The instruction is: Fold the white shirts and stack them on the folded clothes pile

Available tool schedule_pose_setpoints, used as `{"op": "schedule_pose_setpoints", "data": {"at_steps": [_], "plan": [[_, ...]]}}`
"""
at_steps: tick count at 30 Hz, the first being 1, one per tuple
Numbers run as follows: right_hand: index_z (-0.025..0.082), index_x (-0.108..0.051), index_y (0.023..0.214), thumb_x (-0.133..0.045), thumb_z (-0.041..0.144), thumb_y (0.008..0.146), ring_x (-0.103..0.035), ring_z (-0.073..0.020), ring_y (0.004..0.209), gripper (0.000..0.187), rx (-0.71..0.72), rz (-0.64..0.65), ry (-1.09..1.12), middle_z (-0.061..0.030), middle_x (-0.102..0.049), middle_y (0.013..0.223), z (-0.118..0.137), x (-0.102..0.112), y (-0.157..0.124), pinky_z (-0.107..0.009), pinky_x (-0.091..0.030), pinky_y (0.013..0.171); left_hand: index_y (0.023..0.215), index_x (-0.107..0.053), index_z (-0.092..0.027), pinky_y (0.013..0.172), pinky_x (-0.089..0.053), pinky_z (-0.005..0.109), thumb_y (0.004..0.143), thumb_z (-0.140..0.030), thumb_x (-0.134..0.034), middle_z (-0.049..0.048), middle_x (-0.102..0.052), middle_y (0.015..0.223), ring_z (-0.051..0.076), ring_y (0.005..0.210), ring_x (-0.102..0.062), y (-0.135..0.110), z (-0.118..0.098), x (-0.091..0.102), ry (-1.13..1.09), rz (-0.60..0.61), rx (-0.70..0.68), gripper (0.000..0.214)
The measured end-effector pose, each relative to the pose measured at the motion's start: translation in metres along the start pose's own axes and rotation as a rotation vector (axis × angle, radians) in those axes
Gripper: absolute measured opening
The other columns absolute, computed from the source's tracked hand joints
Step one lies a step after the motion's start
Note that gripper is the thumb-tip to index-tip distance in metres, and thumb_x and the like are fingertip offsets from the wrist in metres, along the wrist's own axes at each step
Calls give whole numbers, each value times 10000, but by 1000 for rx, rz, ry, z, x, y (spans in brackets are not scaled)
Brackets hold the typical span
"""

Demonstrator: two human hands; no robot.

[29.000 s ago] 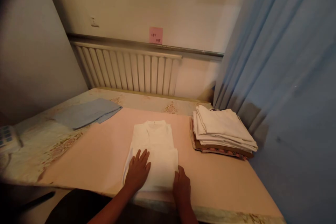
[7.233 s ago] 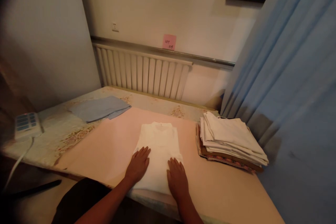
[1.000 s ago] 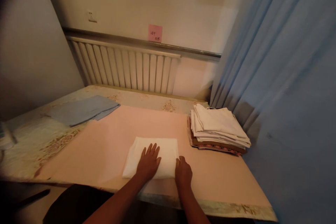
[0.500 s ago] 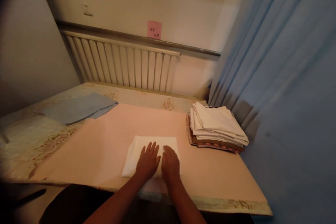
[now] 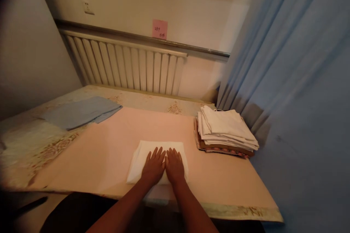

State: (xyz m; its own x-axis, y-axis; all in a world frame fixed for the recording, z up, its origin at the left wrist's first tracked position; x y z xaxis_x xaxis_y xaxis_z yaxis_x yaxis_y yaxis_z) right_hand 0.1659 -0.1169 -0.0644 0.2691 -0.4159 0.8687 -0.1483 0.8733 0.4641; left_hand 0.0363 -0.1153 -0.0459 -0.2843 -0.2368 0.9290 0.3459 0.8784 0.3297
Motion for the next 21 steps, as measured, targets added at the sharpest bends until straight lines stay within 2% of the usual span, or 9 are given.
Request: {"op": "schedule_pose_setpoints", "data": {"at_steps": [6, 12, 21], "plan": [[200, -535, 1336, -363, 279, 985, -370, -229, 1377, 399, -41, 3, -79, -77, -479, 1443, -15, 7, -6, -451, -245, 1144, 1412, -446, -235, 1156, -233, 508, 959, -360, -353, 36, -387, 1517, 267, 1427, -276, -2, 20, 4, -3, -2, 28, 479], [189, -515, 1356, -369, 283, 975, -360, -268, 1383, 419, -95, 55, -109, -93, -445, 1464, -17, 11, -8, -497, -259, 1128, 1435, -414, -222, 1146, -254, 522, 951, -368, -383, 51, -356, 1532, 292, 1438, -243, -9, 43, 6, 24, -5, 105, 507], [156, -504, 1364, -355, 262, 966, -362, -273, 1381, 438, -111, 85, -137, -114, -429, 1472, -17, 17, -14, -492, -270, 1122, 1440, -396, -184, 1150, -236, 457, 952, -392, -363, 90, -346, 1538, 274, 1433, -259, -1, 56, 7, 38, 14, 187, 531]]}}
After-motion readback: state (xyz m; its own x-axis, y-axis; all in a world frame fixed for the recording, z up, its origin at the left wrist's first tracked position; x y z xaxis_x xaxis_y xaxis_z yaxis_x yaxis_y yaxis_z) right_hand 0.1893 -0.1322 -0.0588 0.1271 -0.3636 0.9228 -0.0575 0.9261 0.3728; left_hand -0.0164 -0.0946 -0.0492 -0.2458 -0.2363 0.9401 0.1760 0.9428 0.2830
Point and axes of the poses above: each hand's wrist, its own y-axis towards the middle knuckle, its own x-axis out of the back of the hand, z = x × y, the point moved 2 cm from there along y, towards the middle knuckle
